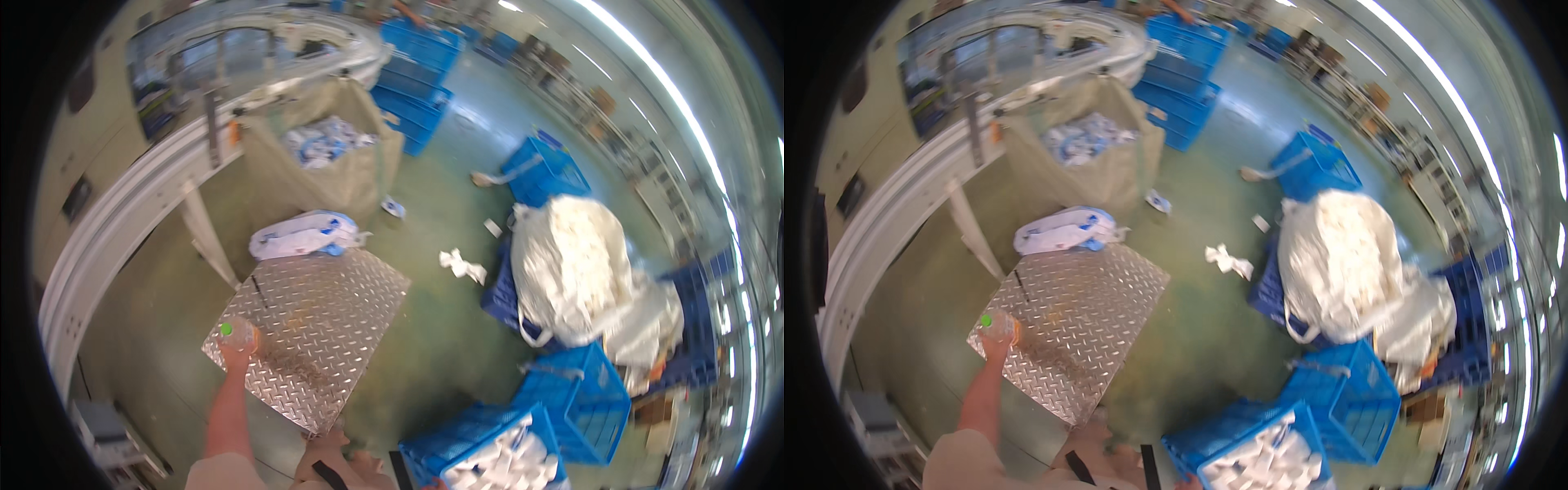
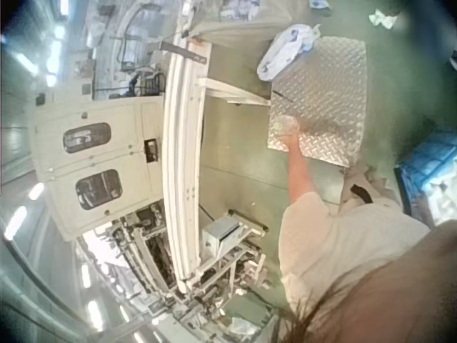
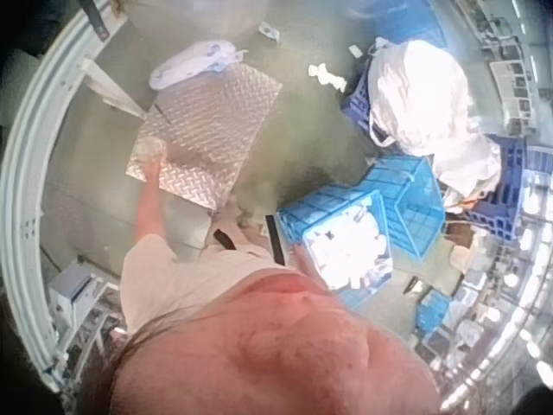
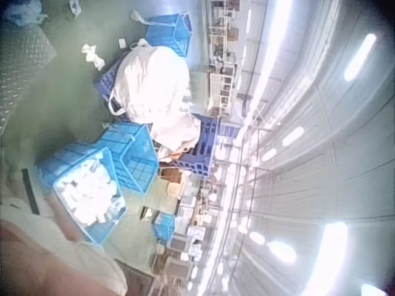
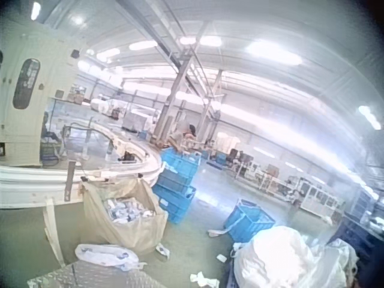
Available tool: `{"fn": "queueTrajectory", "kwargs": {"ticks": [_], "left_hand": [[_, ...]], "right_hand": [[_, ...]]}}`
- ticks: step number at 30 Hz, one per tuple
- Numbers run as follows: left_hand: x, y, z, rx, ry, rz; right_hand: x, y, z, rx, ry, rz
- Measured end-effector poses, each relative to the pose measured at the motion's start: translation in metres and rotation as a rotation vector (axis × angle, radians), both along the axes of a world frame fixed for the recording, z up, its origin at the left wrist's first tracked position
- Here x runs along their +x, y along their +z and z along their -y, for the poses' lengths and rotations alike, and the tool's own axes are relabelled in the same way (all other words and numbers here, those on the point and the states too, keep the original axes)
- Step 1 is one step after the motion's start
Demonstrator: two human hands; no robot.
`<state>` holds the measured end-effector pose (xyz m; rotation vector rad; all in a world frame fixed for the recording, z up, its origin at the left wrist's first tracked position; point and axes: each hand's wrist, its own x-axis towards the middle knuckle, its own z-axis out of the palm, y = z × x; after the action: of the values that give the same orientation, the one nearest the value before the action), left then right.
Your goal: The person takes individual paper rolls out of a large plastic bag and places them one at a time onto a moving industrial conveyor belt.
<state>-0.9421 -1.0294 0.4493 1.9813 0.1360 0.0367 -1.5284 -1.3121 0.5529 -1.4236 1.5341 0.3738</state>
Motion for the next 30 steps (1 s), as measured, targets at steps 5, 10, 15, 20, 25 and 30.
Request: {"fn": "queueTrajectory", "kwargs": {"ticks": [5, 10, 15, 20, 25, 30], "left_hand": [[-0.028, -0.027, -0.024, 0.552, 0.281, -0.124], [-0.134, -0.037, -0.001, 0.792, -0.388, -0.254], [-0.212, -0.009, 0.084, 0.166, -0.868, -0.797], [-0.250, 0.017, 0.179, 0.398, -1.135, -0.761], [-0.331, 0.047, 0.231, 0.419, -0.986, -0.617], [-0.487, 0.053, 0.218, 0.438, -0.762, -0.803]], "right_hand": [[-0.057, -0.055, -0.044, -0.167, -0.025, 0.017], [-0.053, 0.032, -0.097, -0.239, -0.266, -0.086], [-0.128, 0.015, -0.161, -0.015, -0.283, -0.300], [-0.210, 0.002, -0.219, -0.084, -0.725, -0.286], [-0.321, -0.055, -0.293, -0.112, -0.772, -0.249], [-0.414, -0.022, -0.313, 0.191, -1.258, 0.011]]}}
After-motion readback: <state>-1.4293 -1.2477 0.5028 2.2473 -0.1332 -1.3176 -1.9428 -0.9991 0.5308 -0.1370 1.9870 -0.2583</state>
